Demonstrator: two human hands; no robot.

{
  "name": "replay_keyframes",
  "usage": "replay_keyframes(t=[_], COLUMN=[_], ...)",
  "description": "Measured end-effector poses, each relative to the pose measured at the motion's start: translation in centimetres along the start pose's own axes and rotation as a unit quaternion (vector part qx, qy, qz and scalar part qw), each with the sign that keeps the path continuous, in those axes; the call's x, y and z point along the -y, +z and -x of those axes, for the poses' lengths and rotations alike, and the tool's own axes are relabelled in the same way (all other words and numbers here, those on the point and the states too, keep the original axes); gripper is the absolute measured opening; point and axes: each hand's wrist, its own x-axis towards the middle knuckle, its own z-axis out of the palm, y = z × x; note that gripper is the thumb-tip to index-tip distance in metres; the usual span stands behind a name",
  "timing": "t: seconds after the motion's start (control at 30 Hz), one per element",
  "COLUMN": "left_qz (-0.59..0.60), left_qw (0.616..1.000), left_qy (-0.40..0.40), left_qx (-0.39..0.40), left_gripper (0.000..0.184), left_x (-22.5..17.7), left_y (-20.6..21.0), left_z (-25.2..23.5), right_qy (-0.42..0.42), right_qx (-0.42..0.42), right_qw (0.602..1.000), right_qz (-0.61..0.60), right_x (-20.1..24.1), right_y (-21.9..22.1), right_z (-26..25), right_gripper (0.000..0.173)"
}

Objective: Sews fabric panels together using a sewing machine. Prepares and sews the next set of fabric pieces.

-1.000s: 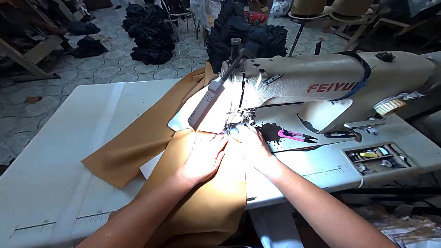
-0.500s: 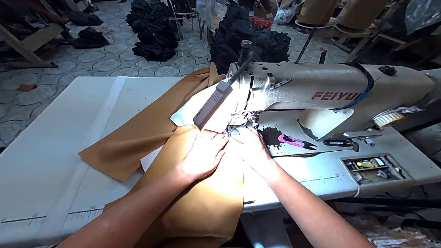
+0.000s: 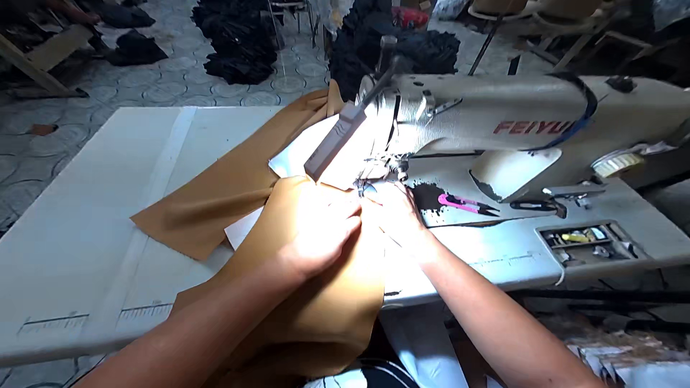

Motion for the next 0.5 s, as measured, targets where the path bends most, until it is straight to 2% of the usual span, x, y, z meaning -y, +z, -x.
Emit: replay_keyframes(t=[0.03, 0.1, 0.13, 0.17, 0.23, 0.27, 0.37, 0.43, 0.47, 0.5], left_qz=[0.022, 0.045, 0.018, -0.015, -0.080, -0.111, -0.168, -0.174, -0.168, -0.156], left_qw=[1.000, 0.997, 0.995, 0.992, 0.985, 0.979, 0.961, 0.957, 0.957, 0.958], left_qy=[-0.017, -0.039, -0.058, -0.081, -0.114, -0.117, -0.112, -0.109, -0.105, -0.100], left_qx=[0.007, -0.051, -0.080, -0.094, -0.104, -0.122, -0.188, -0.204, -0.212, -0.220], left_gripper=[0.031, 0.027, 0.033, 0.049, 0.072, 0.071, 0.042, 0.034, 0.032, 0.032], left_x=[-2.4, -7.5, -9.7, -11.3, -12.7, -12.7, -11.9, -11.7, -11.6, -11.5], left_y=[-0.4, 0.7, 1.7, 2.6, 4.5, 5.6, 7.5, 7.6, 7.6, 7.6], left_z=[1.2, 4.1, 5.4, 6.4, 7.8, 8.2, 8.4, 8.3, 8.3, 8.3], right_qy=[-0.001, 0.000, -0.006, -0.013, -0.019, -0.020, -0.042, -0.014, -0.010, -0.027], right_qx=[0.002, 0.006, -0.002, -0.008, 0.004, 0.015, 0.036, 0.052, 0.021, -0.046], right_qw=[1.000, 1.000, 1.000, 1.000, 1.000, 1.000, 0.996, 0.994, 0.994, 0.994], right_qz=[-0.006, -0.013, -0.008, -0.006, 0.000, 0.000, -0.070, -0.100, -0.103, -0.095], right_x=[-0.1, -0.4, -0.5, -0.6, -0.6, -0.6, -1.1, -0.5, -0.2, -0.1], right_y=[0.0, 0.1, 0.3, 0.4, 0.2, 0.0, -1.1, -2.7, -3.2, -3.3], right_z=[0.0, -0.1, -0.1, -0.2, -0.3, -0.4, 0.0, 1.3, 2.6, 4.1], right_gripper=[0.032, 0.031, 0.030, 0.028, 0.026, 0.026, 0.032, 0.043, 0.044, 0.040])
